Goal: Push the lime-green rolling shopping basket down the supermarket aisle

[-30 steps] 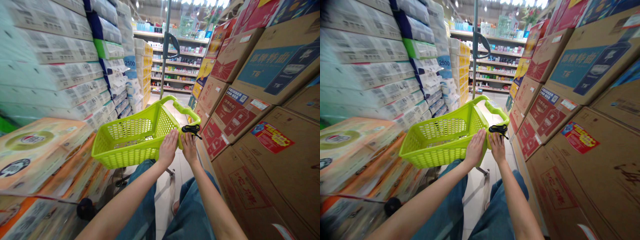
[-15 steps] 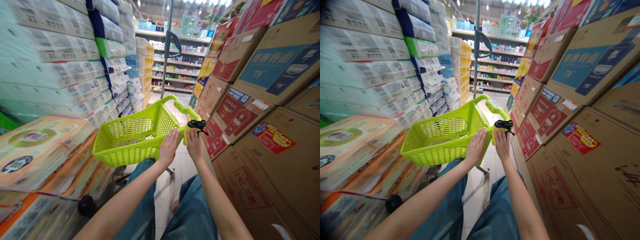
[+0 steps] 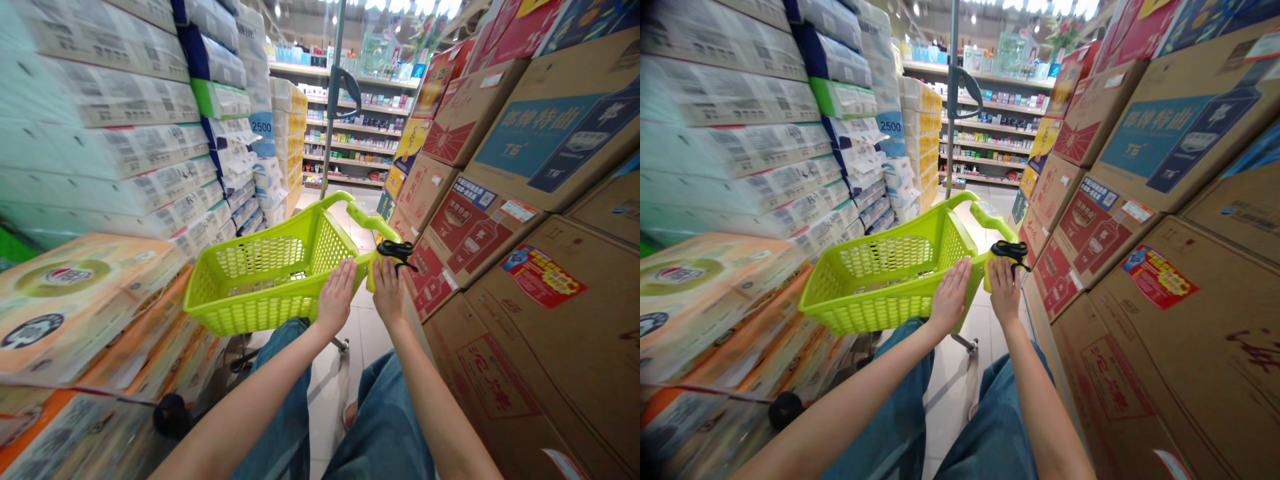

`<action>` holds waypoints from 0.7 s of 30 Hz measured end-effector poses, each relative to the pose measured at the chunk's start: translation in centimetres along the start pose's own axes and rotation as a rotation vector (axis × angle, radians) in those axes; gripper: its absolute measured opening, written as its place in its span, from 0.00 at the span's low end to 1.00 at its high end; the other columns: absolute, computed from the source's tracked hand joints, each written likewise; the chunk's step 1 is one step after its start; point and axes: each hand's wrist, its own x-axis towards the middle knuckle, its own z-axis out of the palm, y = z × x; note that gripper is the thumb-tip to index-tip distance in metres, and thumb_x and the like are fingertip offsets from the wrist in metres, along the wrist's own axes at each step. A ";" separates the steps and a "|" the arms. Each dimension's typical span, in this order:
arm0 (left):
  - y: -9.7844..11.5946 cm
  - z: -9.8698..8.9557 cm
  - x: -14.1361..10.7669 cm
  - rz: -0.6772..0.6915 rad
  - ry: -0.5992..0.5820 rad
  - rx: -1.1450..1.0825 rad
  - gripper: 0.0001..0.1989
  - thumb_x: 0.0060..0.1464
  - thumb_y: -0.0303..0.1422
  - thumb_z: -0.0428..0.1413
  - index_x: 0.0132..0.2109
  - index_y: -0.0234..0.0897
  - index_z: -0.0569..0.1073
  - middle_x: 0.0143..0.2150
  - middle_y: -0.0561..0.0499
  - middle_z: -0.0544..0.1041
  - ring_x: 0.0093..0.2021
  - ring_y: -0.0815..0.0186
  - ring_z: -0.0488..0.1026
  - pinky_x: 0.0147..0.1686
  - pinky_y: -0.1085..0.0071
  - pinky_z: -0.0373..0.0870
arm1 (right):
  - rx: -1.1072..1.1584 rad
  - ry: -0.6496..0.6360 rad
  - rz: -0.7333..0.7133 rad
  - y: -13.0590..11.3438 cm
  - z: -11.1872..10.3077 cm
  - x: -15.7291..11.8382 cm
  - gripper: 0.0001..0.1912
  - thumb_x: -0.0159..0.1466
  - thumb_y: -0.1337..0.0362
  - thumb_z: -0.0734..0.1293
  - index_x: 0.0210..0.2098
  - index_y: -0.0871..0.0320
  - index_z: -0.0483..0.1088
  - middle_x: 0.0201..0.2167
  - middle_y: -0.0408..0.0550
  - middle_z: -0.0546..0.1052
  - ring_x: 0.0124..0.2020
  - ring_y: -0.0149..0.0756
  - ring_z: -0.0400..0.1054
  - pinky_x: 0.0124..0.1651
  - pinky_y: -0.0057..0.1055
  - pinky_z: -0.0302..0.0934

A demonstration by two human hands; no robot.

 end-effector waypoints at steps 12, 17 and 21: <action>0.3 -0.5 0.1 -0.014 -0.009 -0.056 0.42 0.51 0.21 0.48 0.72 0.29 0.44 0.74 0.44 0.48 0.74 0.63 0.40 0.71 0.60 0.46 | -0.004 -0.056 -0.135 0.3 -0.3 -0.3 0.43 0.59 0.81 0.54 0.72 0.56 0.44 0.71 0.57 0.55 0.73 0.46 0.44 0.70 0.57 0.47; 0.3 -0.6 0.1 -0.016 -0.007 -0.062 0.45 0.48 0.21 0.49 0.72 0.30 0.43 0.74 0.44 0.49 0.74 0.62 0.41 0.71 0.60 0.46 | 0.026 0.044 0.186 2.5 -1.3 1.9 0.44 0.58 0.82 0.51 0.73 0.63 0.37 0.73 0.61 0.47 0.74 0.47 0.35 0.71 0.56 0.45; 0.4 -0.6 0.1 -0.019 -0.006 -0.045 0.44 0.50 0.22 0.49 0.72 0.28 0.43 0.74 0.42 0.49 0.74 0.61 0.41 0.71 0.61 0.47 | 0.205 0.003 0.062 0.1 -0.7 1.0 0.48 0.55 0.84 0.50 0.73 0.60 0.33 0.74 0.55 0.45 0.75 0.44 0.28 0.72 0.54 0.47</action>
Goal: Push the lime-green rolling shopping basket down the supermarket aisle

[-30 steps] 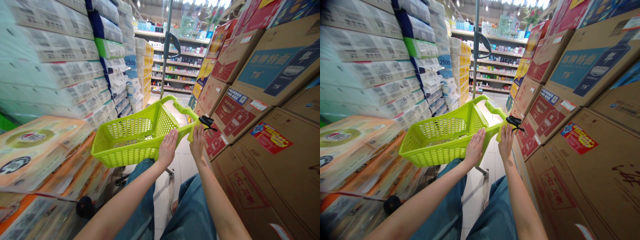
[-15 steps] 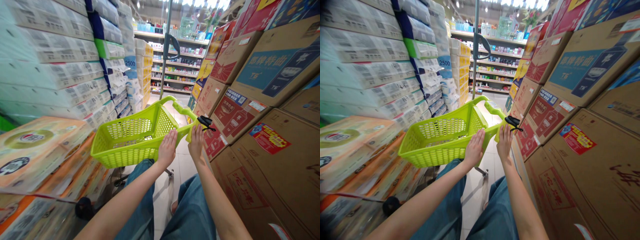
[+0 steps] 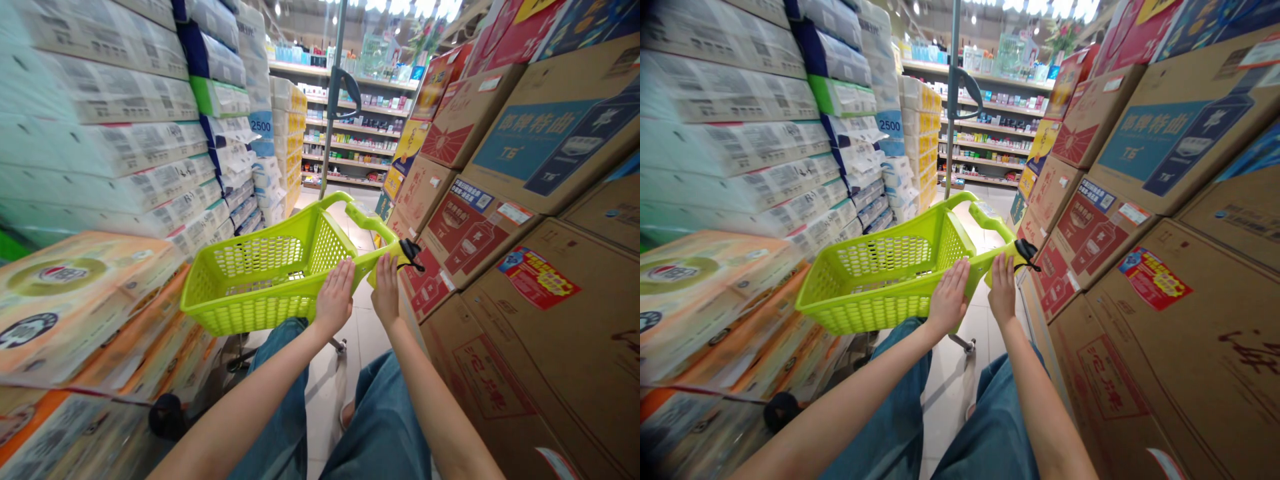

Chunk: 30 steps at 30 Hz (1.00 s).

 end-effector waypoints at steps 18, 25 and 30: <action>0.0 0.0 -0.1 -0.001 0.011 -0.010 0.42 0.51 0.22 0.48 0.72 0.29 0.44 0.74 0.42 0.50 0.74 0.61 0.42 0.71 0.59 0.48 | 0.054 -0.055 -0.269 1.1 0.2 0.0 0.48 0.56 0.85 0.52 0.73 0.55 0.36 0.74 0.56 0.43 0.72 0.50 0.45 0.67 0.51 0.59; 0.0 -0.2 -0.1 0.003 0.002 -0.017 0.42 0.52 0.22 0.48 0.72 0.29 0.44 0.74 0.42 0.50 0.74 0.61 0.41 0.71 0.59 0.48 | -0.165 -0.099 -0.194 1.0 -0.5 -0.3 0.39 0.62 0.77 0.59 0.71 0.51 0.49 0.73 0.58 0.48 0.72 0.52 0.47 0.69 0.63 0.44; 0.0 -0.1 -0.1 0.002 0.010 -0.025 0.45 0.48 0.21 0.50 0.72 0.30 0.42 0.74 0.42 0.50 0.74 0.61 0.41 0.71 0.59 0.48 | -0.072 0.064 0.019 1.3 0.0 0.4 0.44 0.61 0.80 0.55 0.73 0.56 0.37 0.74 0.57 0.35 0.74 0.52 0.31 0.69 0.60 0.46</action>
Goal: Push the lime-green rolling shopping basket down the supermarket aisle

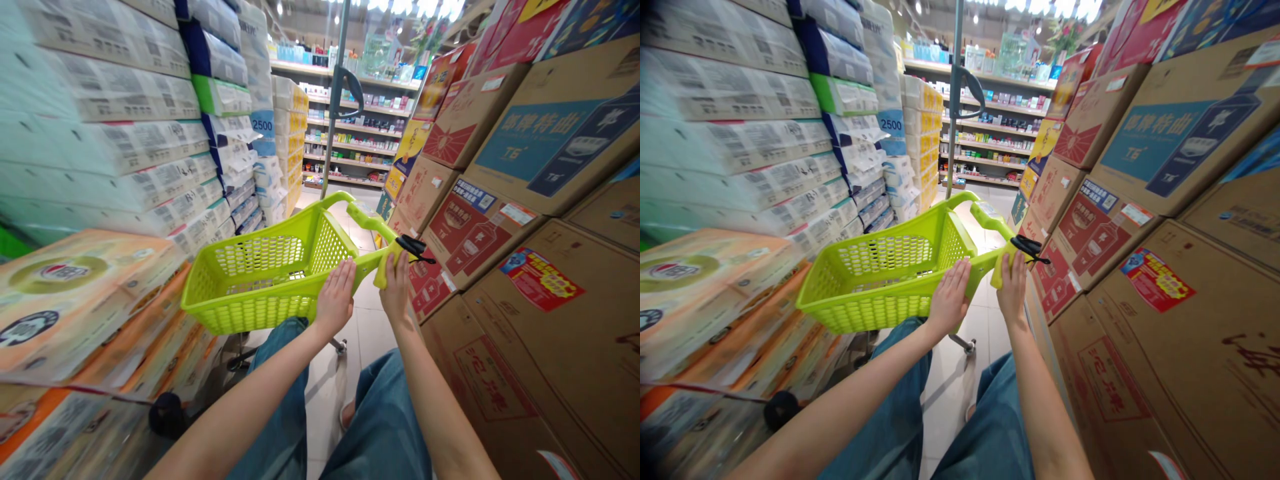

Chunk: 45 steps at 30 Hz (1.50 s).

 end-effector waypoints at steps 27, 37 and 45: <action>-0.1 0.0 0.0 -0.004 -0.013 -0.014 0.43 0.50 0.22 0.49 0.72 0.29 0.43 0.74 0.43 0.49 0.74 0.61 0.42 0.71 0.60 0.48 | 0.044 0.021 -0.038 -0.2 1.1 -0.9 0.46 0.57 0.84 0.50 0.73 0.61 0.35 0.74 0.59 0.43 0.74 0.47 0.32 0.70 0.58 0.48; -0.1 0.3 -0.1 -0.002 0.005 -0.041 0.41 0.53 0.23 0.48 0.72 0.30 0.44 0.74 0.43 0.50 0.74 0.59 0.42 0.71 0.57 0.48 | 0.098 -0.086 -0.243 -1.9 1.8 -2.2 0.44 0.58 0.84 0.51 0.72 0.57 0.41 0.72 0.56 0.52 0.74 0.44 0.40 0.69 0.53 0.54; 0.1 0.1 0.0 -0.023 -0.009 -0.030 0.43 0.51 0.22 0.50 0.72 0.29 0.43 0.75 0.46 0.48 0.74 0.61 0.41 0.72 0.61 0.46 | 0.177 -0.030 0.050 -1.7 0.3 0.2 0.49 0.54 0.85 0.50 0.73 0.61 0.32 0.75 0.56 0.35 0.75 0.46 0.28 0.73 0.55 0.40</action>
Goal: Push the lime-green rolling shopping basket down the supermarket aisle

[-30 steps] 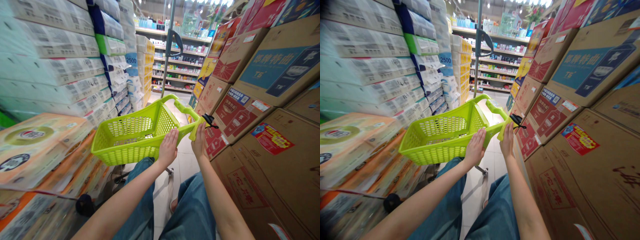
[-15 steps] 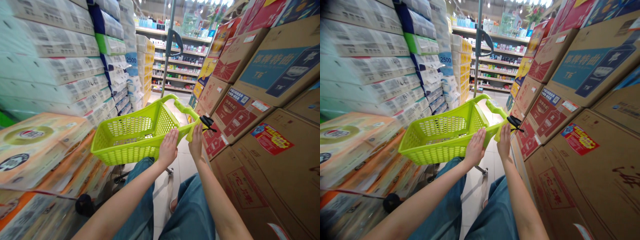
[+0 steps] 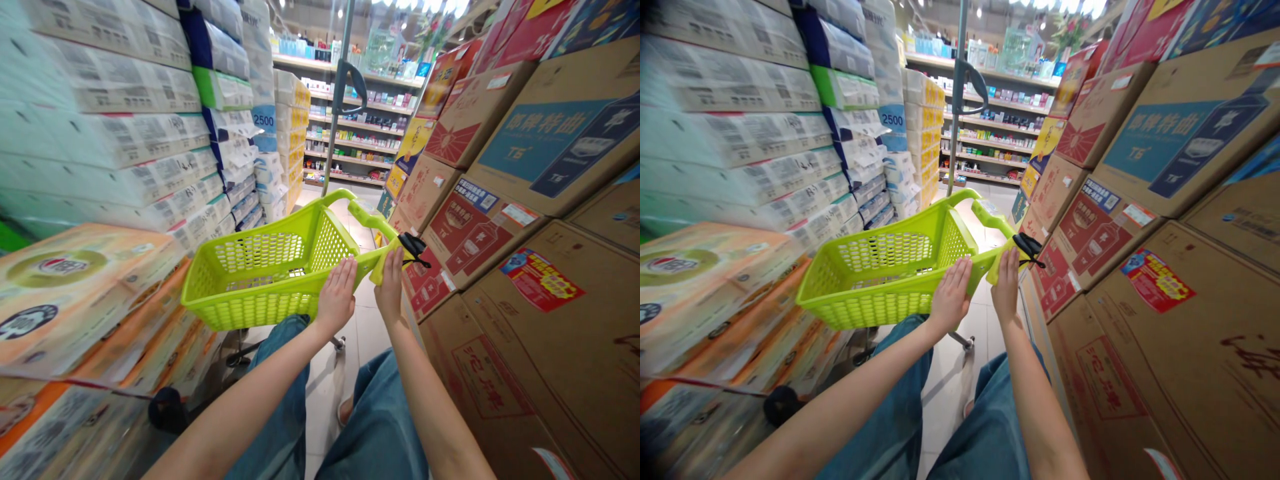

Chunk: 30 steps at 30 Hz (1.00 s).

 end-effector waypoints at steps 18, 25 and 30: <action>0.1 0.0 0.0 0.002 -0.002 -0.007 0.43 0.51 0.23 0.49 0.72 0.30 0.43 0.74 0.44 0.49 0.74 0.61 0.41 0.71 0.58 0.47 | -0.014 -0.064 -0.068 -2.4 0.6 -1.1 0.51 0.52 0.86 0.50 0.73 0.57 0.32 0.75 0.50 0.32 0.74 0.44 0.28 0.72 0.55 0.46; 0.1 -0.1 0.1 0.002 -0.007 -0.018 0.47 0.48 0.22 0.50 0.73 0.31 0.40 0.75 0.45 0.48 0.74 0.60 0.42 0.71 0.58 0.48 | -0.088 -0.013 -0.032 -0.3 -0.6 0.0 0.49 0.55 0.85 0.50 0.73 0.54 0.34 0.75 0.50 0.36 0.75 0.43 0.29 0.72 0.56 0.44; 0.1 0.0 0.1 -0.006 -0.001 -0.014 0.44 0.50 0.23 0.50 0.72 0.30 0.42 0.74 0.44 0.48 0.74 0.60 0.41 0.71 0.57 0.47 | -0.051 -0.036 -0.025 -2.6 0.3 -0.7 0.50 0.53 0.86 0.50 0.73 0.56 0.33 0.75 0.53 0.34 0.75 0.44 0.27 0.72 0.56 0.44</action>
